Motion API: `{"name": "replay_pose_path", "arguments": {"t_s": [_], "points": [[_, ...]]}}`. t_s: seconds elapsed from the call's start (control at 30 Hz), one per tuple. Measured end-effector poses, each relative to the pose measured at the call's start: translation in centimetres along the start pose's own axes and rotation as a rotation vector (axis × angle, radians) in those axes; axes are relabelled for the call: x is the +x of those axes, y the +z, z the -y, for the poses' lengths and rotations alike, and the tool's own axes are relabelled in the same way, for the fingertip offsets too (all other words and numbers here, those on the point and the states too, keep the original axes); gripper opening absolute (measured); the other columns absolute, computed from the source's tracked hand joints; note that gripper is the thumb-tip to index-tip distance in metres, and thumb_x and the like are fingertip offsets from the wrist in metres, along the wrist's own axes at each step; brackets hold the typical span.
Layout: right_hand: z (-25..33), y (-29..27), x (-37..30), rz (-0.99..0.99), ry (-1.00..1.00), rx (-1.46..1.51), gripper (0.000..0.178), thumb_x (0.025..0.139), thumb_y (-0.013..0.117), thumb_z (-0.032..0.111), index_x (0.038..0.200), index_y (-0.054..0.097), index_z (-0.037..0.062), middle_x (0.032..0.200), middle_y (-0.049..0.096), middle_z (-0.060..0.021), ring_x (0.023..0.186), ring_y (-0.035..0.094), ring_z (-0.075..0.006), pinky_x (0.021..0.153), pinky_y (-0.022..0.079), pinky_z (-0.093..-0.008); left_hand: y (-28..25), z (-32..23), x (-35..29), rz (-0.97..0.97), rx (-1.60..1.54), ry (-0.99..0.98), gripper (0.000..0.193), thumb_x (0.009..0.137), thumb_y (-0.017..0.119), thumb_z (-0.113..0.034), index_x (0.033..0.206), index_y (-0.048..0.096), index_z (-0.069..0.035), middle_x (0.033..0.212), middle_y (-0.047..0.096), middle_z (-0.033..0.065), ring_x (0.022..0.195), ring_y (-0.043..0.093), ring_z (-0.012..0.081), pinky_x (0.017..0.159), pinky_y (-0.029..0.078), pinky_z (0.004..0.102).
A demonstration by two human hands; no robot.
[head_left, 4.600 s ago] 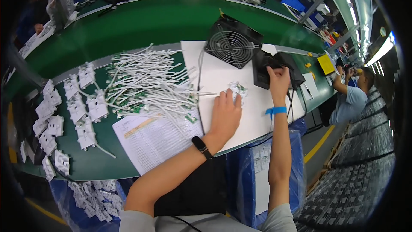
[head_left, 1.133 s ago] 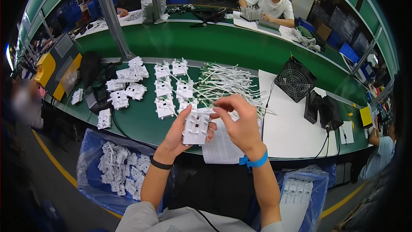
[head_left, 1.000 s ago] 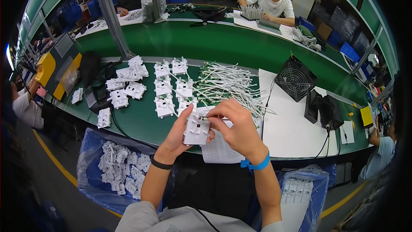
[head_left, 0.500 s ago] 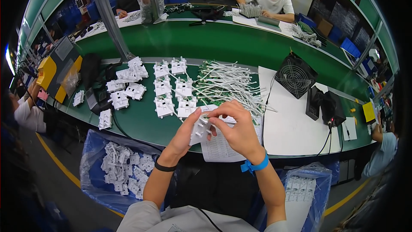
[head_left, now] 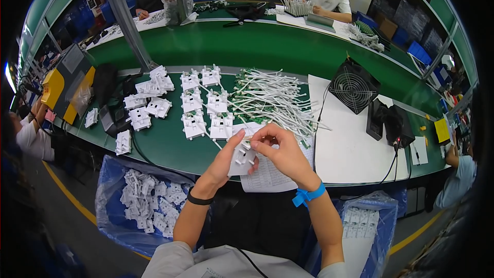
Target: The person solders electronic components and wires onto small circuit boards at an assembly line station. This is done using a soldering iron.
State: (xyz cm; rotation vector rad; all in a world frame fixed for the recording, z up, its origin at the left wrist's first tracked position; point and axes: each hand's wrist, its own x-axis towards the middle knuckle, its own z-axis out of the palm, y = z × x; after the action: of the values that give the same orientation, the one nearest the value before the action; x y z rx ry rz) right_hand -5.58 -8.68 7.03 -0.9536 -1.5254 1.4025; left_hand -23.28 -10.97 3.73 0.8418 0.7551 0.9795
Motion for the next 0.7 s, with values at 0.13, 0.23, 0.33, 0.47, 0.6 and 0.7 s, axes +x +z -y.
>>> {"name": "replay_pose_path", "arguments": {"t_s": [0.13,0.23,0.33,0.47,0.6,0.7], "points": [[-1.0,-0.9,0.1,0.031,0.052,-0.236,0.009,0.086,0.076,0.008,0.088,0.071,0.0015,0.089,0.063,-0.0031,0.075,0.059,-0.0115,0.069,0.046,-0.0263,-0.4,0.5,0.1,0.012,-0.029,-0.125,0.060,0.106,0.032,-0.055,0.112,0.065,-0.005,0.079,0.069,0.0091,0.065,0.066,0.0176,0.063,0.054,0.0306],[-2.7,-1.3,0.0,0.037,0.104,-0.180,0.013,0.087,0.077,0.010,0.089,0.070,-0.0012,0.088,0.063,-0.0046,0.074,0.058,-0.0116,0.068,0.046,-0.0277,-0.2,1.1,0.2,0.040,-0.098,-0.132,0.059,0.107,0.032,-0.053,0.113,0.065,-0.004,0.082,0.069,0.0095,0.067,0.068,0.0178,0.062,0.055,0.0310],[-3.5,-1.0,-0.4,0.033,0.162,0.036,0.015,0.088,0.077,0.010,0.091,0.070,-0.0037,0.087,0.063,-0.0060,0.074,0.057,-0.0120,0.068,0.047,-0.0285,-0.1,1.9,0.3,-0.022,-0.161,-0.114,0.060,0.107,0.032,-0.052,0.114,0.064,-0.003,0.085,0.069,0.0097,0.066,0.068,0.0177,0.062,0.057,0.0321],[-3.3,-1.2,-1.0,0.055,0.264,0.237,0.013,0.091,0.074,0.007,0.090,0.068,-0.0039,0.085,0.063,-0.0060,0.071,0.059,-0.0124,0.063,0.047,-0.0278,-0.4,2.6,0.3,-0.017,-0.144,-0.130,0.061,0.107,0.032,-0.052,0.117,0.064,-0.001,0.089,0.071,0.0110,0.068,0.070,0.0187,0.065,0.060,0.0329],[-3.7,-1.6,-1.8,0.052,0.275,0.212,0.008,0.092,0.071,0.005,0.089,0.068,-0.0018,0.091,0.060,-0.0032,0.073,0.057,-0.0113,0.067,0.045,-0.0259,0.2,2.2,-0.2,-0.068,-0.083,-0.206,0.064,0.107,0.031,-0.053,0.121,0.064,0.001,0.096,0.073,0.0132,0.076,0.073,0.0210,0.071,0.062,0.0338],[-3.3,-1.4,-2.4,0.040,0.252,0.262,0.007,0.092,0.071,0.005,0.090,0.068,-0.0009,0.088,0.060,-0.0028,0.072,0.057,-0.0114,0.067,0.045,-0.0254,0.4,2.6,-0.2,-0.033,-0.077,-0.196,0.065,0.108,0.031,-0.052,0.122,0.063,0.002,0.097,0.073,0.0142,0.078,0.074,0.0220,0.073,0.062,0.0336]]}}
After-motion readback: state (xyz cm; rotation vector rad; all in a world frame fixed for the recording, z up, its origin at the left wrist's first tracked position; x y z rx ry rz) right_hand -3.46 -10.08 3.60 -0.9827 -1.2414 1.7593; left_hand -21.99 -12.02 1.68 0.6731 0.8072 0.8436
